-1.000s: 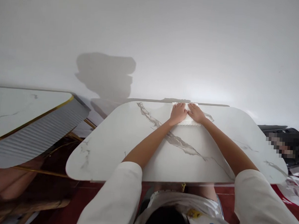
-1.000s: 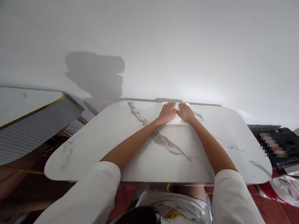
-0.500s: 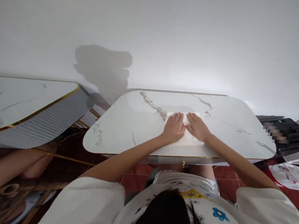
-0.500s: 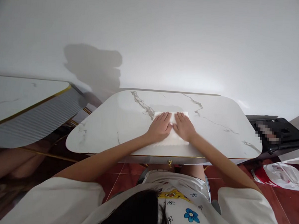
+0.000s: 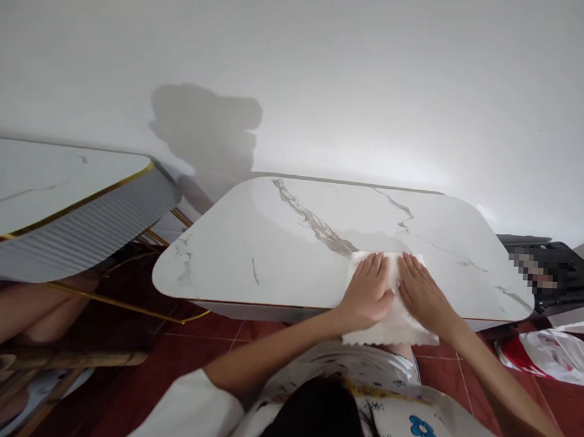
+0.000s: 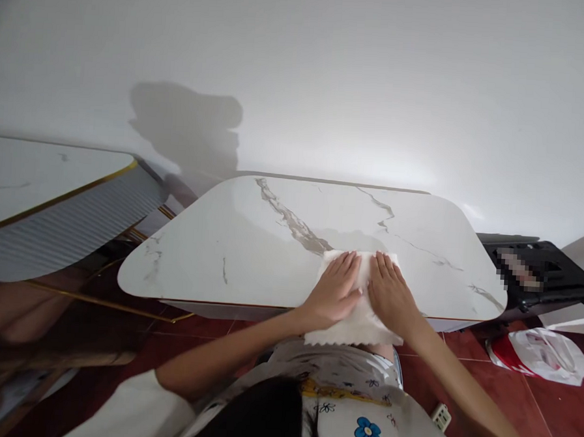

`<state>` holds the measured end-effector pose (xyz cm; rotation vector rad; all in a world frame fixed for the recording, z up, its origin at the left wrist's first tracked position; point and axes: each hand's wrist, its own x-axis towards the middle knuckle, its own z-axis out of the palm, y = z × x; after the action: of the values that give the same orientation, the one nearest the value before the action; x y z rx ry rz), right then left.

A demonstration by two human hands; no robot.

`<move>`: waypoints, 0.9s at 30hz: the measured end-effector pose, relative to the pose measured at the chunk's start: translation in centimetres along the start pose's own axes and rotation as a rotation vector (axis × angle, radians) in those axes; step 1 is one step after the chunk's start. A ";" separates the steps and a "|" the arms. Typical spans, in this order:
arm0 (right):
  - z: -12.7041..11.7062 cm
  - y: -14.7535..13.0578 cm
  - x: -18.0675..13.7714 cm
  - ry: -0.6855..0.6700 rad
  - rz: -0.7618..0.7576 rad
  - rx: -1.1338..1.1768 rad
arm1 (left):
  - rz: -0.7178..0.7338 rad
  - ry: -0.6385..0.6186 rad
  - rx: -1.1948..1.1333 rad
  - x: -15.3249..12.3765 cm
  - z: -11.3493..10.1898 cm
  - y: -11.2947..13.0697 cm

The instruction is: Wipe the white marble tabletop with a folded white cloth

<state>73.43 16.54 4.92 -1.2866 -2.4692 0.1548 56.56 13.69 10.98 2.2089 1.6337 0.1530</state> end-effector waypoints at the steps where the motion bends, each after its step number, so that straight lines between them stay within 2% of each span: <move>1: 0.1 0.7 1.0 -0.032 -0.008 -0.003 | -0.017 -0.036 -0.020 1.0 -0.2 -0.3; 4: 0.5 3.0 5.2 -0.099 -0.033 0.027 | -0.105 -0.056 -0.037 4.9 -0.8 -1.7; 10: 1.3 7.3 15.4 -0.071 -0.010 0.135 | -0.166 0.142 0.071 14.8 -2.0 -4.9; 12: 1.5 8.2 18.4 -0.059 0.011 0.140 | -0.162 0.218 0.108 17.9 -2.8 -6.1; 15: 2.2 9.0 22.2 -0.024 0.055 0.123 | -0.170 0.267 0.135 21.8 -4.3 -8.1; 20: 3.5 9.8 27.0 0.051 0.202 0.090 | -0.100 0.372 0.191 25.9 -5.9 -11.1; 23: 4.1 10.5 29.0 0.019 0.281 0.062 | -0.161 0.342 0.221 27.7 -6.3 -12.1; 27: 4.7 11.3 30.2 -0.028 0.313 0.028 | -0.200 0.300 0.216 29.3 -6.5 -12.7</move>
<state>64.59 47.92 5.44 -1.6608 -2.2638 0.2860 52.40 45.93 8.21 2.2438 2.1120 0.2750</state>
